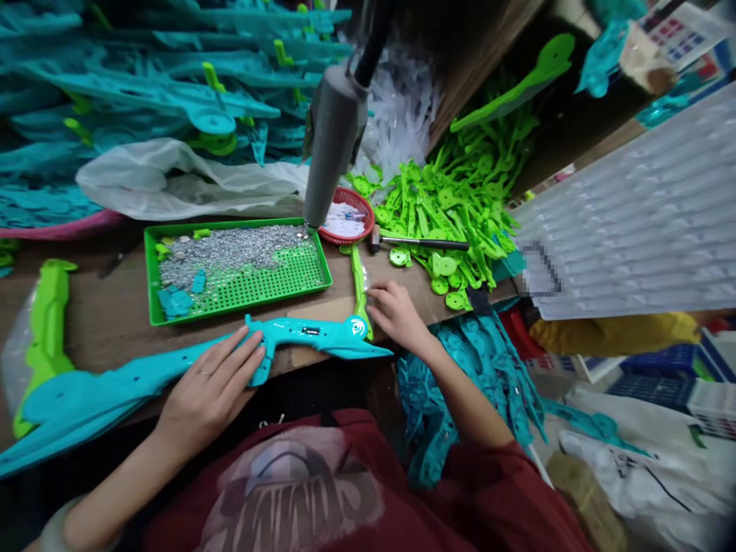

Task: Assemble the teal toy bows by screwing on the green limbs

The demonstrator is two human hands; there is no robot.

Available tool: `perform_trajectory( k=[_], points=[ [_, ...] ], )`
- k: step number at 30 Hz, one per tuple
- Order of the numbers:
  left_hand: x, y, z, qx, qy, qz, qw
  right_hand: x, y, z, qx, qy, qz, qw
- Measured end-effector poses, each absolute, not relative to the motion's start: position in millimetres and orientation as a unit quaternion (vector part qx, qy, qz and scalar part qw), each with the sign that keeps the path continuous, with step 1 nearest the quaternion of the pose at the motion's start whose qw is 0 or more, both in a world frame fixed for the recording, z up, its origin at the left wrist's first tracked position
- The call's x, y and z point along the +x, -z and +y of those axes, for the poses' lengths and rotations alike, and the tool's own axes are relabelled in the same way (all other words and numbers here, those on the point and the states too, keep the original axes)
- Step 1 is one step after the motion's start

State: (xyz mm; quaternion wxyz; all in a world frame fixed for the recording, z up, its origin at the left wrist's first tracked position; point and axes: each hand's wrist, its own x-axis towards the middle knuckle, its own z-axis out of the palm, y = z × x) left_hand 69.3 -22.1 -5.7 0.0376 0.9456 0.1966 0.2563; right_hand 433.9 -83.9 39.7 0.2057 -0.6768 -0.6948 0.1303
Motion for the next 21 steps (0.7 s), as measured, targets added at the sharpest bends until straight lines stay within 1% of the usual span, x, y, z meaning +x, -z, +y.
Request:
perform_trajectory(
  k=[2, 4, 7, 9, 11, 12, 14, 17, 19, 21],
  points=[
    [75.6, 3.6, -26.2, 0.936, -0.265, 0.231, 0.029, 432.6, -44.4, -84.2, -0.681, -0.076, -0.695, 0.216],
    [81.3, 1.5, -29.5, 0.931, -0.263, 0.253, 0.016, 433.8, -56.7, -83.4, -0.673, -0.039, -0.691, 0.262],
    [86.5, -1.1, -31.8, 0.949, -0.229, 0.218, 0.007, 435.4, -81.2, -66.7, -0.634, -0.025, -0.677, 0.372],
    [88.4, -3.0, -33.0, 0.957, -0.213, 0.196, 0.005, 432.3, -93.2, -41.2, -0.613, -0.043, -0.645, 0.455],
    [90.5, -5.2, -34.8, 0.956, -0.213, 0.201, 0.009, 425.3, -98.2, -7.7, -0.579, -0.107, -0.626, 0.512],
    [91.9, -6.1, -35.8, 0.953, -0.217, 0.212, 0.015, 420.8, -98.7, 10.1, -0.55, -0.157, -0.631, 0.523],
    [95.5, -6.6, -37.4, 0.947, -0.226, 0.229, 0.024, 411.4, -98.1, 42.8, -0.474, -0.272, -0.659, 0.516],
    [101.3, -3.3, -37.5, 0.949, -0.222, 0.221, 0.013, 398.7, -99.9, 75.7, -0.387, -0.415, -0.679, 0.466],
    [104.0, -1.9, -37.0, 0.953, -0.224, 0.205, 0.007, 391.5, -102.6, 86.8, -0.372, -0.456, -0.671, 0.451],
    [105.4, -6.5, -36.7, 0.949, -0.236, 0.209, 0.019, 384.0, -103.7, 93.3, -0.366, -0.472, -0.652, 0.467]
  ],
)
